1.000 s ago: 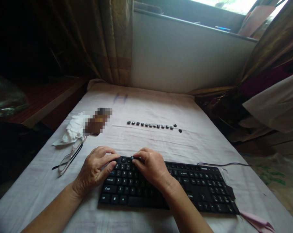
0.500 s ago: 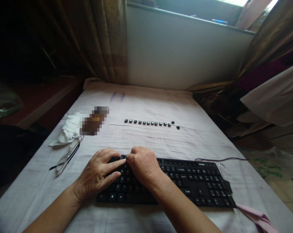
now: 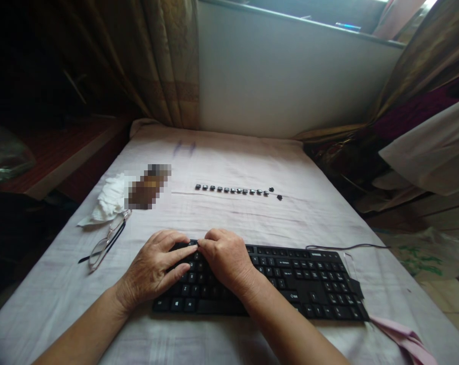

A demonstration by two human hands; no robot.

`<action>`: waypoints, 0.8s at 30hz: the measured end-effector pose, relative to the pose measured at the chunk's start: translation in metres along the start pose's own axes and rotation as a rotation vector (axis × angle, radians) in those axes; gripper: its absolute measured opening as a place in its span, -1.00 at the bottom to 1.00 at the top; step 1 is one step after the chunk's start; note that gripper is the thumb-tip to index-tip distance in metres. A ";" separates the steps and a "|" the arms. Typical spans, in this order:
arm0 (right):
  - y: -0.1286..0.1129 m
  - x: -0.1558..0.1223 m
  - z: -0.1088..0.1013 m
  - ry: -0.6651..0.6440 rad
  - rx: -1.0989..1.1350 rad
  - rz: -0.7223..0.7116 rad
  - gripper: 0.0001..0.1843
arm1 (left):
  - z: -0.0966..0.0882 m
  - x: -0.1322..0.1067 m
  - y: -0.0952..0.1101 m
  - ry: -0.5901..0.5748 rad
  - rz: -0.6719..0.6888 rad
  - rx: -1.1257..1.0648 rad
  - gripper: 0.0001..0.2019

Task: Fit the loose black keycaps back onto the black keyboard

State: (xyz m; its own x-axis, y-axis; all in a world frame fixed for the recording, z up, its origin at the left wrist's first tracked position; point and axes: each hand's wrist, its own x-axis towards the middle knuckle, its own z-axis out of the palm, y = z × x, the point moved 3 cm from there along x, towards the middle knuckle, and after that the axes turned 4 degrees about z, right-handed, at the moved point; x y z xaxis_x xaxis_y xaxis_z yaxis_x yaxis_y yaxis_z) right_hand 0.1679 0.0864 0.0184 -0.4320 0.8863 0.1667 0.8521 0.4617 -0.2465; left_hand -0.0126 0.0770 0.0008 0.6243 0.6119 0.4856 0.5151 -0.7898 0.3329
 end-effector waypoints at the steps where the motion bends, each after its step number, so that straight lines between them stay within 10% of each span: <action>1: 0.001 0.000 0.001 0.006 0.019 0.000 -0.82 | 0.000 0.000 0.000 0.000 -0.006 -0.002 -0.68; 24: 0.009 0.001 -0.007 0.093 0.048 -0.014 -0.70 | 0.001 -0.001 0.000 0.005 -0.026 -0.015 -0.72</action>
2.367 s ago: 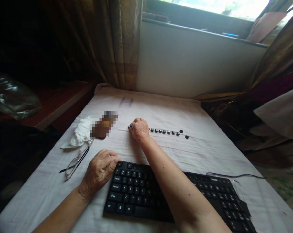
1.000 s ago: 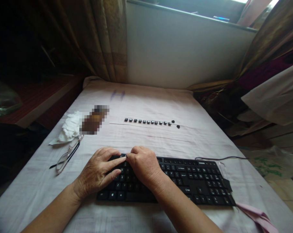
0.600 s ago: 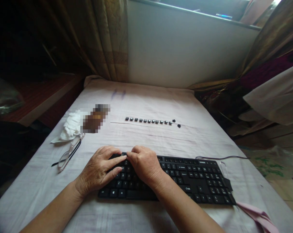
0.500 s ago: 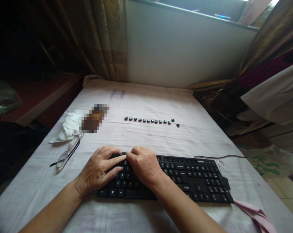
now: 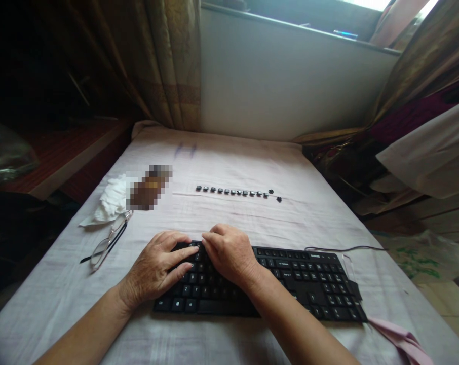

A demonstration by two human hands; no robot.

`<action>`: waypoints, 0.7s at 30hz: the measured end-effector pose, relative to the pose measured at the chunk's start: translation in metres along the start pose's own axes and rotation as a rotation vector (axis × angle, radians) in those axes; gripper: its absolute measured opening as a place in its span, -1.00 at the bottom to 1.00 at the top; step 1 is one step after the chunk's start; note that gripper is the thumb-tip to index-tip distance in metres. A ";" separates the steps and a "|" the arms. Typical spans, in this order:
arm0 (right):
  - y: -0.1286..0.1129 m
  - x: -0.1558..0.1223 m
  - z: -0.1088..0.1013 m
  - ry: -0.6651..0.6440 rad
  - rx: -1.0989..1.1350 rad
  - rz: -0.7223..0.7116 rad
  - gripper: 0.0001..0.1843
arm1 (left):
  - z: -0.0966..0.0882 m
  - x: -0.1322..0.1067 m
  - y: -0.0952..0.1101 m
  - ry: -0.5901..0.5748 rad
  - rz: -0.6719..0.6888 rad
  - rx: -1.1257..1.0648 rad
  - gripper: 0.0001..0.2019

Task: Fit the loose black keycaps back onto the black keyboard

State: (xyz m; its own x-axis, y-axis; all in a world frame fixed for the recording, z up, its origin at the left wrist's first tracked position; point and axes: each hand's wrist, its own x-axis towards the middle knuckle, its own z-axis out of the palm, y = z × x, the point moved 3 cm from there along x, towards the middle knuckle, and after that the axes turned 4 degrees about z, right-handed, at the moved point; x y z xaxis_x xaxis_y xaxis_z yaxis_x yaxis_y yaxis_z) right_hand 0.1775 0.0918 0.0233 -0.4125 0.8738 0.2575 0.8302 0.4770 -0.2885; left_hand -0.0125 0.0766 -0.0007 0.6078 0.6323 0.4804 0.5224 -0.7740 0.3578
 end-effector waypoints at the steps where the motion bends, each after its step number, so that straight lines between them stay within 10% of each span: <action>1: 0.006 0.007 -0.001 0.020 0.008 0.027 -0.70 | 0.000 0.000 -0.001 -0.002 -0.004 -0.003 -0.72; 11: 0.046 0.118 0.021 -0.071 -0.231 0.236 -0.72 | -0.001 0.001 0.000 0.003 -0.023 -0.053 -0.70; 21: 0.043 0.152 0.038 -0.125 -0.226 0.179 -0.77 | -0.002 0.003 0.000 0.026 -0.010 -0.061 -0.71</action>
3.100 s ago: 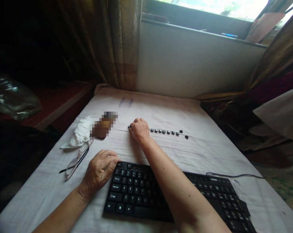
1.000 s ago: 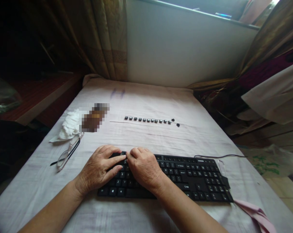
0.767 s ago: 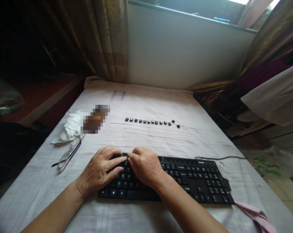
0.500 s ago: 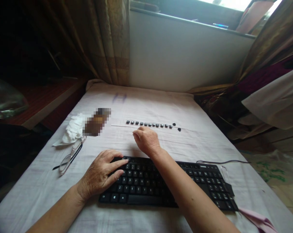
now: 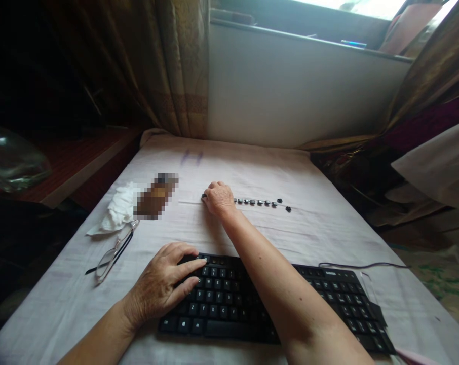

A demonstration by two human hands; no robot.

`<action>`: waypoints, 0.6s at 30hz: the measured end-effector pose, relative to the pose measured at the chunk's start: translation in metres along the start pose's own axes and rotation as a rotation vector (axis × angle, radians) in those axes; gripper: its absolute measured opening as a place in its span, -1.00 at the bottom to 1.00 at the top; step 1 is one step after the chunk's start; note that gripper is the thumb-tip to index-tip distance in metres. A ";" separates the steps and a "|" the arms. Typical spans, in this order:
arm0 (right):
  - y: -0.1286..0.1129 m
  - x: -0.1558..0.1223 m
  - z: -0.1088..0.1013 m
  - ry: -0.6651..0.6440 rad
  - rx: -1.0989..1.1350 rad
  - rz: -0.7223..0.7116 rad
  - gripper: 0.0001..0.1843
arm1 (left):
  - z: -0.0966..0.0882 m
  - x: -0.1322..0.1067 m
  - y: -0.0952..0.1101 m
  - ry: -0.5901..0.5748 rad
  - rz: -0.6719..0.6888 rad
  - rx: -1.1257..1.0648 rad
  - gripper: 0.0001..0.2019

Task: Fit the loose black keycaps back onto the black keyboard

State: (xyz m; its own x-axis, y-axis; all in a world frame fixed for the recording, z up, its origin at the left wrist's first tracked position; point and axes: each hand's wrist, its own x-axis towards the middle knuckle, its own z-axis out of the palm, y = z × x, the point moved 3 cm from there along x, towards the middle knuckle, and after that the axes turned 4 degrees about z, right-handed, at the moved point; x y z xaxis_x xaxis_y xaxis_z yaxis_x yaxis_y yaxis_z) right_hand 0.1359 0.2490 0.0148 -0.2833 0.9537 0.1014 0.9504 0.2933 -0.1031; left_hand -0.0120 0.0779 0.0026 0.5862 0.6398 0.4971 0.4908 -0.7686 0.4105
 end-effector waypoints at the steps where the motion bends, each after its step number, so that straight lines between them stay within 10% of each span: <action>1: -0.001 -0.002 -0.003 0.007 0.009 0.002 -0.77 | 0.000 0.000 0.000 -0.001 -0.001 0.001 -0.71; 13: 0.014 -0.158 -0.033 -0.062 0.429 0.022 -0.85 | 0.002 -0.001 -0.002 -0.025 -0.005 0.022 -0.70; 18: 0.004 -0.170 -0.029 -0.102 0.366 0.013 -0.81 | -0.001 0.001 0.000 -0.025 0.008 0.028 -0.70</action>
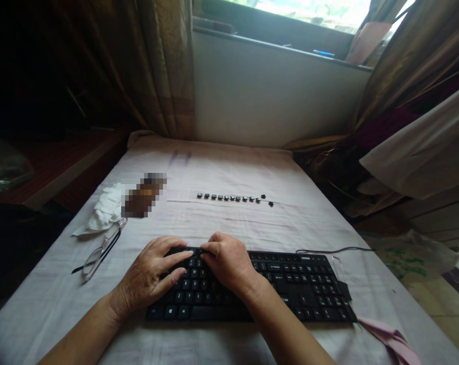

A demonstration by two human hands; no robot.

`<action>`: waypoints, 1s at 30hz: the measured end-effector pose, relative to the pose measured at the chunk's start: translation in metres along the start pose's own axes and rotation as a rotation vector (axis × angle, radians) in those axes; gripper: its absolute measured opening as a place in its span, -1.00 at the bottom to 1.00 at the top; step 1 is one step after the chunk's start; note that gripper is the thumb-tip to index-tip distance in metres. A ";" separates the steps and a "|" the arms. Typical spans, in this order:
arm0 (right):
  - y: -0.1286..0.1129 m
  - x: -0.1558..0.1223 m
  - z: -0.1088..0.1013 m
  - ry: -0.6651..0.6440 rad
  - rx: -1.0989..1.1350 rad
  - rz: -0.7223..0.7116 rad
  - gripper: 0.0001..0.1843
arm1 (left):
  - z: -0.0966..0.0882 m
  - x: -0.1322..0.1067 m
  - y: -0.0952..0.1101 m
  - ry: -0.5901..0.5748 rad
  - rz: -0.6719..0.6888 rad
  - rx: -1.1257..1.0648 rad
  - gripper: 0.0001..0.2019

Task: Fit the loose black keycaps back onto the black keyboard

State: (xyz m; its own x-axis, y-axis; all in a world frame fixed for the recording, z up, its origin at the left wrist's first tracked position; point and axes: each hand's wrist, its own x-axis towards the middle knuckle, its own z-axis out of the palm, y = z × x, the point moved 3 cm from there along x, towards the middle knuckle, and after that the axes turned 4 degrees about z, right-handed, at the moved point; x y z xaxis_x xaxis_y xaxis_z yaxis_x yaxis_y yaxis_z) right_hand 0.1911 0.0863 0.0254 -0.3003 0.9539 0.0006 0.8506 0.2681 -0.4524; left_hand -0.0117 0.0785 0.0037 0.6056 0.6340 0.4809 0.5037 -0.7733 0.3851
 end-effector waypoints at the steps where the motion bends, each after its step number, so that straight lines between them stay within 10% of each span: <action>1: -0.002 0.002 0.001 -0.015 -0.024 0.005 -0.81 | 0.000 0.001 0.001 -0.005 0.007 0.007 -0.69; 11: -0.012 0.005 -0.001 -0.091 -0.228 0.008 -0.81 | 0.009 0.004 0.010 -0.122 0.019 0.064 -0.61; 30: -0.013 -0.011 0.010 0.232 -0.465 -0.322 -0.86 | 0.009 0.003 0.010 -0.107 0.011 0.036 -0.61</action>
State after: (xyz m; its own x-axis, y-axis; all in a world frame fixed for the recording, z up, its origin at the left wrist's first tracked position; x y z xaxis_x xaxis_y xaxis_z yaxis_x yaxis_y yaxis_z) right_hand 0.1790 0.0706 0.0225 -0.5163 0.8057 0.2902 0.8477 0.5290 0.0392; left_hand 0.0011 0.0730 0.0019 0.6723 0.6245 0.3976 0.5177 -0.7805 0.3504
